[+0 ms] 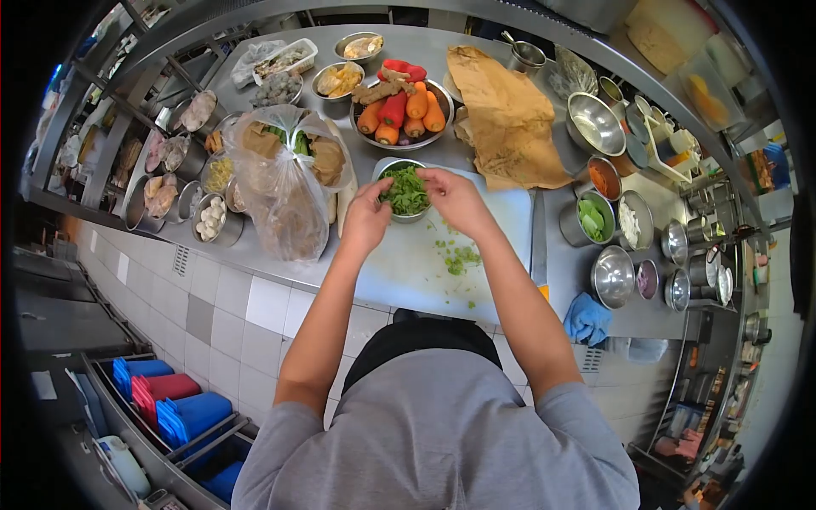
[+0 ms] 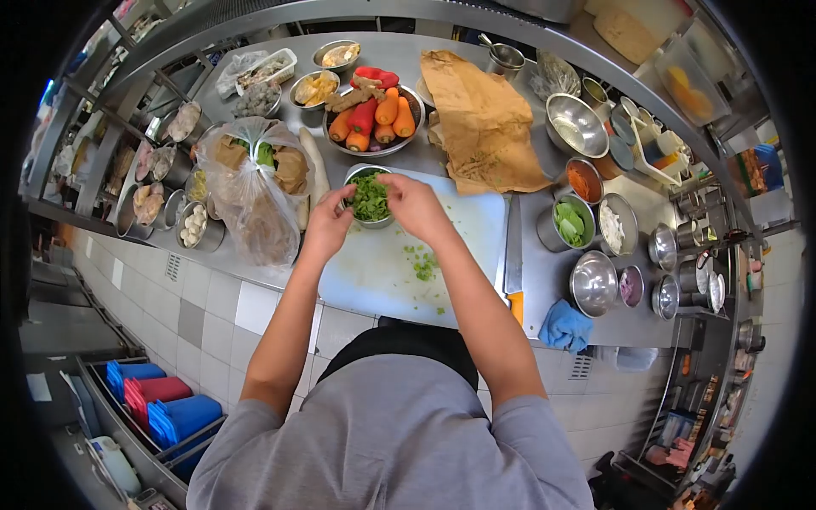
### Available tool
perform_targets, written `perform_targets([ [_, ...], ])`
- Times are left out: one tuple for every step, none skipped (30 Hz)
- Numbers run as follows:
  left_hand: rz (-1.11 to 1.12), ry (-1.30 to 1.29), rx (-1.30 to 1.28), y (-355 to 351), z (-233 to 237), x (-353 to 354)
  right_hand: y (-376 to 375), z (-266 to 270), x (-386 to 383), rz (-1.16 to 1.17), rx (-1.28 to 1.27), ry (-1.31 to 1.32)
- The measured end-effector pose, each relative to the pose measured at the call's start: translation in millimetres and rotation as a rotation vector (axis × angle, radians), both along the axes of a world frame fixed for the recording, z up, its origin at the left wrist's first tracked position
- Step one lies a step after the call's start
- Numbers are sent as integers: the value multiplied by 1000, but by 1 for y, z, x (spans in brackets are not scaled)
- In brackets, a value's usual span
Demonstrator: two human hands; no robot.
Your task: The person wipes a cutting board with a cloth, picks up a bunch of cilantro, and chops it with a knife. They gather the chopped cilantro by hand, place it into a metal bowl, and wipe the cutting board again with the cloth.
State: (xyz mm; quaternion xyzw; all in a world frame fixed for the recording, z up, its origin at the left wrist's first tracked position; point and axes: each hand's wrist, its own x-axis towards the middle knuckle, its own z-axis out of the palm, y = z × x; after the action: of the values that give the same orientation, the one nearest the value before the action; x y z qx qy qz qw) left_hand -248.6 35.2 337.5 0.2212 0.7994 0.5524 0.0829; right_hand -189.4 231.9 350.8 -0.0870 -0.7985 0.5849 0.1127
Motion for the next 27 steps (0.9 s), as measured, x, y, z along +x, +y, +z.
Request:
perform_targets([
  [0, 97, -92, -6, 3, -4, 6, 2, -3, -19, 92, -25],
  [18, 119, -109, -12, 0, -4, 9, 4, -4, -85, 15, -23],
  [35, 141, -127, -18, -6, -2, 12, 5, -5, -152, -63, -21],
  [51, 162, -145, -22, -13, 2, 15, 6, -6, -220, -141, -19],
  [65, 282, -188, -23, -17, 5, 26, -15, -8, -238, 198, 96],
  [77, 404, -230, -23, -20, 9, 27, -29, -9, -211, 239, 2],
  [87, 527, -268, -20, -21, 12, 26, -40, -8, -188, 280, -93],
  [20, 551, -304, -16, -22, 15, 26, -49, -7, -165, 321, -188],
  [-48, 576, -339, -12, -22, 18, 23, -56, -7, -156, 222, -234],
  [-116, 601, -375, -7, -22, 19, 19, -63, -9, -147, 123, -279],
  [-151, 595, -383, -2, -25, 15, 15, -66, -9, -136, 23, -322],
  [-160, 603, -405, 3, -27, 12, 11, -68, -8, -138, -72, -325],
  [-175, 615, -427, 8, -30, 8, 10, -71, -6, -145, -167, -325],
  [-195, 625, -447, 14, -30, 6, 10, -73, -1, -157, -264, -325],
  [-234, 616, -448, 19, -28, 7, 12, -73, 6, -171, -253, -286],
  [-275, 608, -446, 23, -26, 8, 16, -73, 19, -190, -278, -289],
  [-315, 601, -442, 29, -21, 10, 19, -69, 32, -208, -301, -291],
  [-346, 616, -375, 36, -16, 14, 24, -65, 46, -229, -323, -293],
  [-378, 624, -307, 42, -12, 21, 32, -61, 64, -218, -317, -350],
  [-408, 629, -238, 49, -8, 31, 39, -56, 84, -247, -337, -349],
  [-415, 655, -150, 56, -3, 41, 45, -50, 103, -272, -357, -345],
  [-443, 649, -106, 63, 0, 53, 50, -43, 122, -297, -380, -338],
  [-471, 645, -65, 71, 3, 66, 55, -36, 141, -332, -382, -353],
  [-501, 643, -21, 81, 6, 80, 59, -30, 159, -352, -377, -339],
  [-601, 662, -84, 90, 11, 94, 63, -24, 178, -376, -372, -323],
  [-679, 662, -145, 100, 16, 109, 69, -21, 200, -404, -363, -306],
  [-757, 667, -207, 110, 21, 126, 76, -26, 222, -401, -277, -256],
])
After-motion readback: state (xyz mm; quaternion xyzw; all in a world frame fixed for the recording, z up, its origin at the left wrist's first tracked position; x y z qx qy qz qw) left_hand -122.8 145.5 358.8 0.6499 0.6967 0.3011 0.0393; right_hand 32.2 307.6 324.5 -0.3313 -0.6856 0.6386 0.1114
